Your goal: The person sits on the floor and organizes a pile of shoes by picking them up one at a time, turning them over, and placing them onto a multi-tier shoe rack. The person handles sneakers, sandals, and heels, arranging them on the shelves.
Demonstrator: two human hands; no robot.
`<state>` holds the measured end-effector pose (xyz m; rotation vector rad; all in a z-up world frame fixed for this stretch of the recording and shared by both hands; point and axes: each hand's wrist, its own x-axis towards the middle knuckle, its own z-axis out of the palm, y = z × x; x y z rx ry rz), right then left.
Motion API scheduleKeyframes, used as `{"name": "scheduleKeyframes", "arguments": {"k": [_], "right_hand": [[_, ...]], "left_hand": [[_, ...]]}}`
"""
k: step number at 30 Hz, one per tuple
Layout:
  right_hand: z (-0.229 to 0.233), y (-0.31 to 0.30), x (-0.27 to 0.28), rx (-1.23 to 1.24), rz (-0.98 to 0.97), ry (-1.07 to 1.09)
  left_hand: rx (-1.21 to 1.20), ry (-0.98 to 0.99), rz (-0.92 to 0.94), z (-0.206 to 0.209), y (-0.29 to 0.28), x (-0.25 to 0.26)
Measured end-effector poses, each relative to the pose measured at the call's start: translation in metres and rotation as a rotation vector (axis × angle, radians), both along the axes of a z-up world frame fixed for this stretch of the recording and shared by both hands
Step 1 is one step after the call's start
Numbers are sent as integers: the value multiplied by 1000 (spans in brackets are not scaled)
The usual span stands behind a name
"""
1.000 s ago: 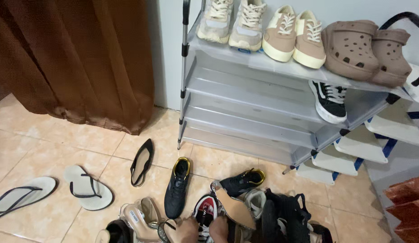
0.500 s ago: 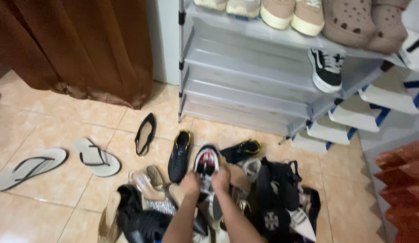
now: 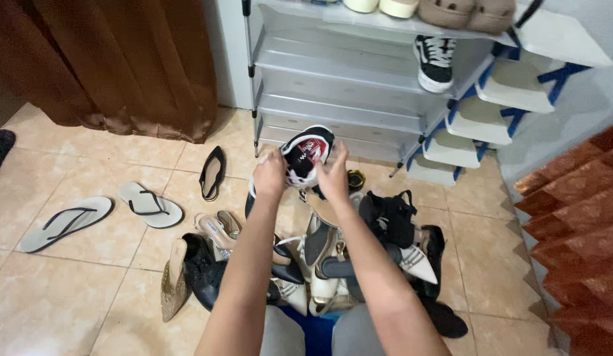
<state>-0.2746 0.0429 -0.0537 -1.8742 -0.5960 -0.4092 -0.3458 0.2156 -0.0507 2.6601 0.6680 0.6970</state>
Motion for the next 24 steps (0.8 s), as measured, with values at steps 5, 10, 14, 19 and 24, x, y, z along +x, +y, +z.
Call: {"name": "scheduleKeyframes", "arguments": {"k": [5, 10, 14, 19, 24], "right_hand": [[43, -49, -16, -122, 42, -28], [66, -87, -52, -210, 181, 681], [28, -109, -61, 0, 410, 1065], [-26, -111, -65, 315, 537, 1081], [-44, -94, -82, 424, 277, 1060]], "left_hand": [[243, -92, -197, 64, -12, -24], [538, 24, -355, 103, -43, -37], [854, 115, -492, 116, -76, -38], [876, 226, -630, 124, -127, -41], [460, -357, -453, 105, -167, -54]]}}
